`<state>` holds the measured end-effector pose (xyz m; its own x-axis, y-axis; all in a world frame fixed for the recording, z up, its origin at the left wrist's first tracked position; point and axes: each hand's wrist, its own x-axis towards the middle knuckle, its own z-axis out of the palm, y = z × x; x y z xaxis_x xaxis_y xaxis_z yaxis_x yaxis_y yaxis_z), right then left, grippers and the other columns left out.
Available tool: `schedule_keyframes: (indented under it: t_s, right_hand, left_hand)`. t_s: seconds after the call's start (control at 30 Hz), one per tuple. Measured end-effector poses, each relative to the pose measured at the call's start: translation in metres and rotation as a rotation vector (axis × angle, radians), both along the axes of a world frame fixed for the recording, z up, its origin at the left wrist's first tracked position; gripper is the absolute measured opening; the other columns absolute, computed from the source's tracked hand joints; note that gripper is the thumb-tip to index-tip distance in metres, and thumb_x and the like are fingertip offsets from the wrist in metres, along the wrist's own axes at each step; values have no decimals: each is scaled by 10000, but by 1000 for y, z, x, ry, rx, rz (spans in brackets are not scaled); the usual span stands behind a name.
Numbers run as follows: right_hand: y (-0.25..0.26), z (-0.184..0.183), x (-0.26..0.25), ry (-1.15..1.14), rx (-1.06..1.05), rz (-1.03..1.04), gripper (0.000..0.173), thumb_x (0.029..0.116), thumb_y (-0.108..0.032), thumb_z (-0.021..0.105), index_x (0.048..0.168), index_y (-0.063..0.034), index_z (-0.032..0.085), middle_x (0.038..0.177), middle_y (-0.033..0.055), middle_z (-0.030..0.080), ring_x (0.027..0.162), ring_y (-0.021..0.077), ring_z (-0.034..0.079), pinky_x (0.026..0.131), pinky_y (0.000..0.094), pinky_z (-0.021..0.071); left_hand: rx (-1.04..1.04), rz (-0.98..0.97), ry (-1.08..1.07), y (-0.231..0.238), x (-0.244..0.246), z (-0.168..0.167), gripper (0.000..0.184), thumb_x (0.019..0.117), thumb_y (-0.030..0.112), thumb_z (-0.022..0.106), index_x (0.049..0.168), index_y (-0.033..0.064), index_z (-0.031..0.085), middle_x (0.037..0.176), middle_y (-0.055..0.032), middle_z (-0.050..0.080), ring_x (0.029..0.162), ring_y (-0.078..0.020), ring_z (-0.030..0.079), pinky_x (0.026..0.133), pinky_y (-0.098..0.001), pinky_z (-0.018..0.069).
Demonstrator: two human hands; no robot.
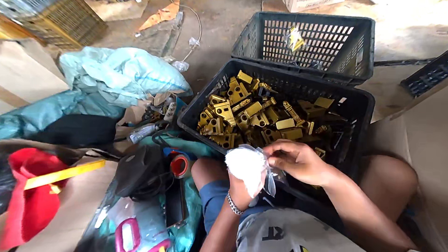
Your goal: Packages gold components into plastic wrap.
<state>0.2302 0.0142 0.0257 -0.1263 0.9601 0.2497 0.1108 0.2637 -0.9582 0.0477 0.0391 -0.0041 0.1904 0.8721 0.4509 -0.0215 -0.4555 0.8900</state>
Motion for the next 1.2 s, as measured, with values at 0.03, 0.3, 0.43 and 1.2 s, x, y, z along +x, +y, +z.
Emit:
schedule_keyframes:
  t_s: [0.03, 0.3, 0.43, 1.2]
  right_hand:
    - [-2, -2, 0, -16, 15, 5, 235, 973, -114, 666, 1127, 62, 697, 1106, 74, 688, 999, 13, 659, 882, 176, 571]
    - [-16, -5, 3, 190, -295, 13, 114, 1018, -94, 575, 1044, -31, 667, 841, -86, 682, 699, -15, 651, 669, 181, 582]
    - [-18, -8, 1, 210, -419, -72, 184, 1058, -190, 532, 893, -131, 588, 616, -131, 518, 477, -22, 511, 480, 164, 489]
    - [-6, -17, 8, 188, -398, -57, 104, 1038, -106, 534, 999, -61, 619, 797, -82, 640, 660, -1, 629, 645, 183, 572]
  left_hand:
    - [-9, -28, 18, 0, 1, 1, 435, 781, 116, 829, 1077, -123, 618, 988, -38, 726, 986, 17, 668, 926, -189, 550]
    - [-619, -214, -138, -3, 2, 38, 162, 881, 48, 720, 1030, 70, 659, 847, 83, 707, 757, -3, 667, 707, -200, 578]
    - [-411, -118, 55, 3, -9, 17, 278, 875, 60, 751, 1095, -44, 616, 939, 29, 715, 880, -5, 684, 827, -210, 586]
    - [-233, 29, 19, 32, -4, 20, 274, 823, 48, 790, 1042, -32, 645, 871, 18, 734, 795, -58, 712, 783, -255, 615]
